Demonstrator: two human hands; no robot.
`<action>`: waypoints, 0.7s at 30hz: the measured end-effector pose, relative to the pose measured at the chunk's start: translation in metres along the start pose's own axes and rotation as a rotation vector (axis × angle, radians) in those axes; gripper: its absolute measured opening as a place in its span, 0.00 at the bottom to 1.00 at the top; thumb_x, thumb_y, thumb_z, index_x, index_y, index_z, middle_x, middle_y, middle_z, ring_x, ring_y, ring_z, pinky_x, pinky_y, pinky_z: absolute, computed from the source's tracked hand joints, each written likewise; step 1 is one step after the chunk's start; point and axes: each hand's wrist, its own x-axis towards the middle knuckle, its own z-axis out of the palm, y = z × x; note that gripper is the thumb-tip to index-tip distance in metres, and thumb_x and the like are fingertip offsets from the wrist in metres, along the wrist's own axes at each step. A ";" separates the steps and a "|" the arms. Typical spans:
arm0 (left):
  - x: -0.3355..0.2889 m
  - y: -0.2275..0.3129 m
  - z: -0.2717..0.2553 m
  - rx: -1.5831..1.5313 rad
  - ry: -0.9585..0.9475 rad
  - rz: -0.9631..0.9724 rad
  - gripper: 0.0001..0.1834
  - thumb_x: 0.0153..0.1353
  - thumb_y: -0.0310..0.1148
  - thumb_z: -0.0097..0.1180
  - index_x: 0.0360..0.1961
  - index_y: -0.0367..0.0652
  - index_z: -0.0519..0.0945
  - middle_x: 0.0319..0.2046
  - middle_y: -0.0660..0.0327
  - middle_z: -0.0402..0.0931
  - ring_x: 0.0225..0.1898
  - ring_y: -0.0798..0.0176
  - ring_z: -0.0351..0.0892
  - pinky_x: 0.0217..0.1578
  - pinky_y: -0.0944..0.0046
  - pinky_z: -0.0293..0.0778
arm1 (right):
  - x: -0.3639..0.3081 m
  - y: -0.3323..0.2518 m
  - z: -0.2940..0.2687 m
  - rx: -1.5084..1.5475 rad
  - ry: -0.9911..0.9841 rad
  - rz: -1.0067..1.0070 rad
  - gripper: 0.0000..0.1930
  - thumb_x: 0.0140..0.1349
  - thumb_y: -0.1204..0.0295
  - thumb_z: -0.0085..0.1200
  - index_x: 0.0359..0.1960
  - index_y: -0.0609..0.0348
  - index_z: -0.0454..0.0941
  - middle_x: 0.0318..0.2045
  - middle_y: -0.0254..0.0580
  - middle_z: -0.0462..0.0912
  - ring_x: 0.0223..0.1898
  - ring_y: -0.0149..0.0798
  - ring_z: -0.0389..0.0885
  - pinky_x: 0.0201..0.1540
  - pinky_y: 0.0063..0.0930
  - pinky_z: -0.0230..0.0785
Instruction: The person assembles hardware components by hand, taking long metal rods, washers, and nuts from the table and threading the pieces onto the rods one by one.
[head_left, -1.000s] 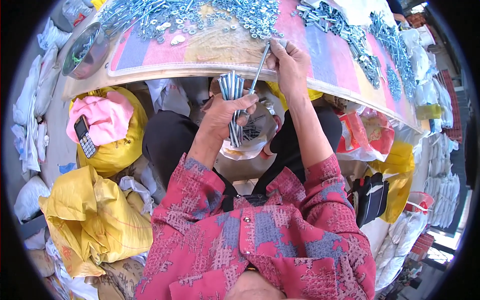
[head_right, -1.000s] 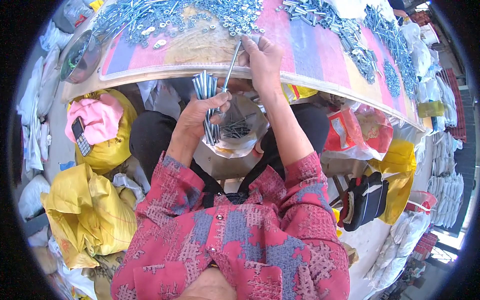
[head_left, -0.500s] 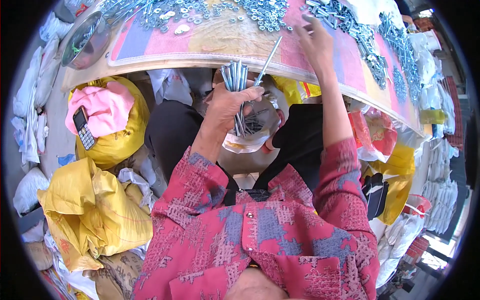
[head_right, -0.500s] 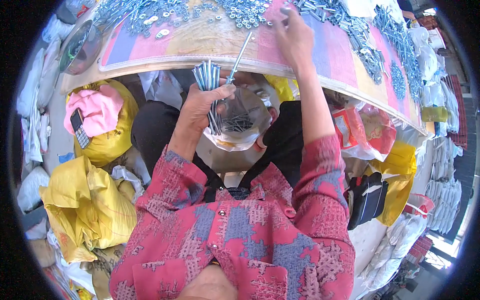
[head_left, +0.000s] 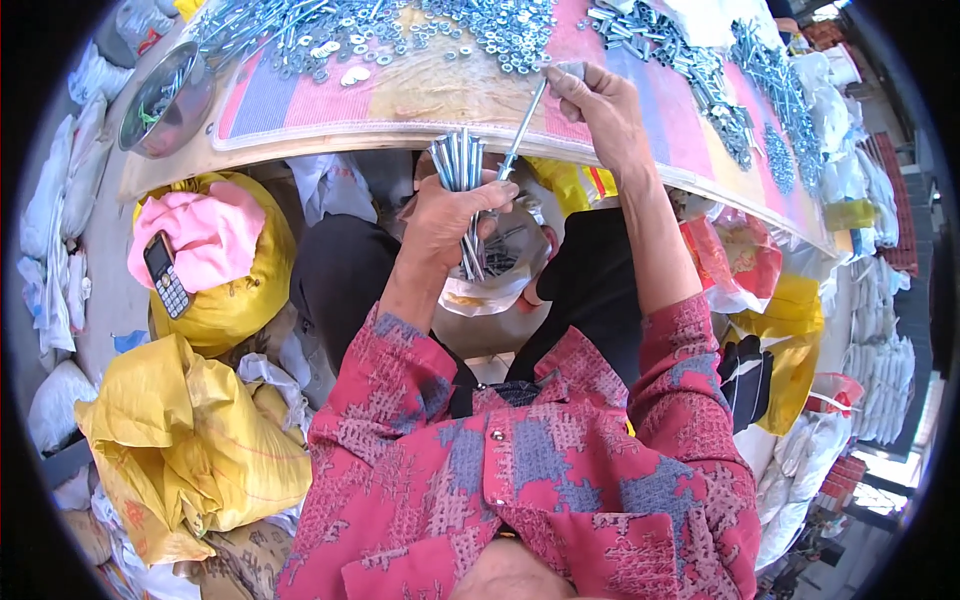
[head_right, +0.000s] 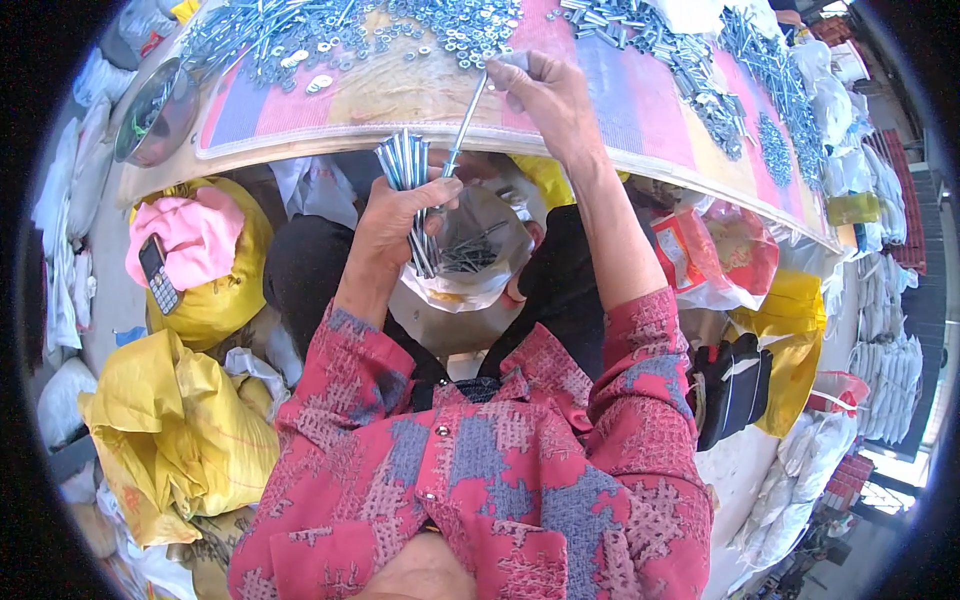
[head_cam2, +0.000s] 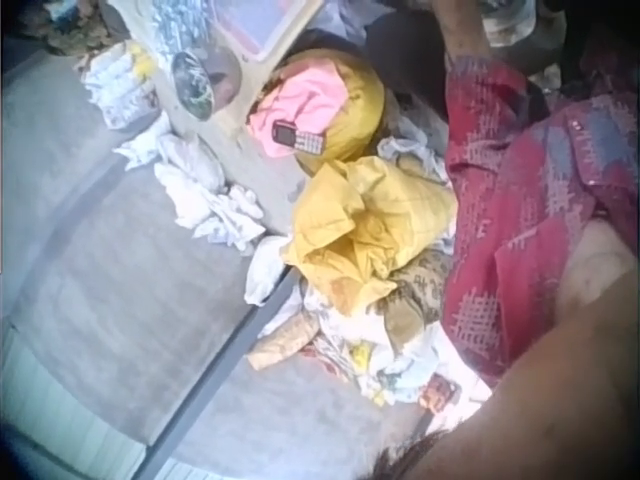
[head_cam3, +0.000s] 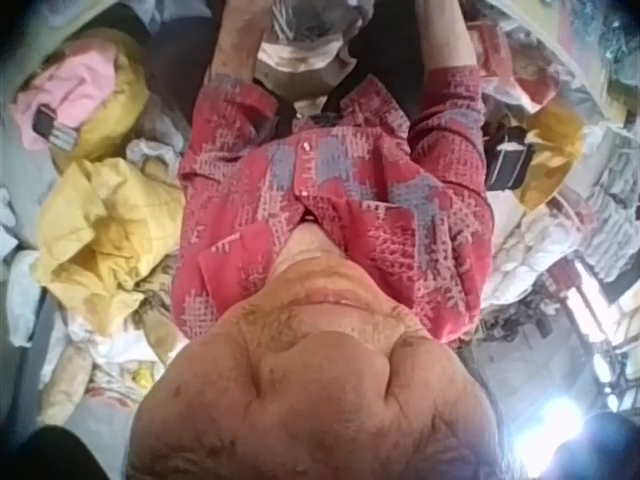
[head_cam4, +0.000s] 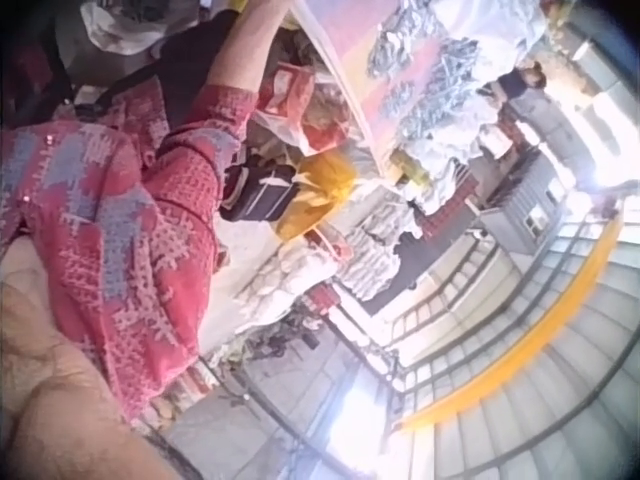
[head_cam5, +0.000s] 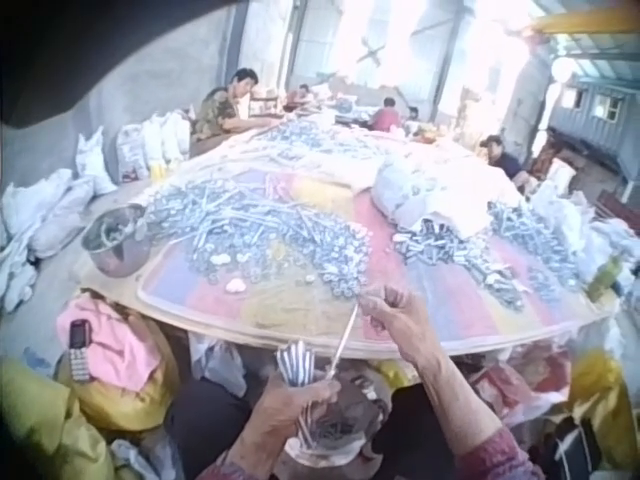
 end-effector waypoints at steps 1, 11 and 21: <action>-0.002 0.000 0.001 0.015 0.006 -0.005 0.15 0.48 0.26 0.69 0.36 0.32 0.79 0.25 0.56 0.79 0.23 0.69 0.77 0.15 0.74 0.65 | -0.002 -0.004 0.002 0.109 -0.023 0.012 0.11 0.63 0.65 0.59 0.32 0.61 0.82 0.21 0.25 0.72 0.23 0.19 0.64 0.26 0.16 0.57; 0.000 0.008 -0.004 -0.078 0.015 0.004 0.09 0.49 0.22 0.66 0.32 0.35 0.79 0.23 0.57 0.78 0.19 0.70 0.74 0.13 0.74 0.64 | 0.013 -0.031 0.001 -0.337 -0.363 -0.058 0.14 0.63 0.62 0.56 0.34 0.62 0.82 0.24 0.32 0.79 0.25 0.26 0.73 0.32 0.20 0.63; 0.001 0.012 -0.006 -0.206 0.064 0.107 0.08 0.52 0.20 0.62 0.35 0.32 0.80 0.25 0.56 0.78 0.19 0.71 0.73 0.16 0.74 0.65 | -0.047 -0.007 0.052 -0.843 0.247 -0.454 0.16 0.62 0.63 0.48 0.40 0.64 0.79 0.48 0.55 0.79 0.53 0.54 0.74 0.55 0.47 0.63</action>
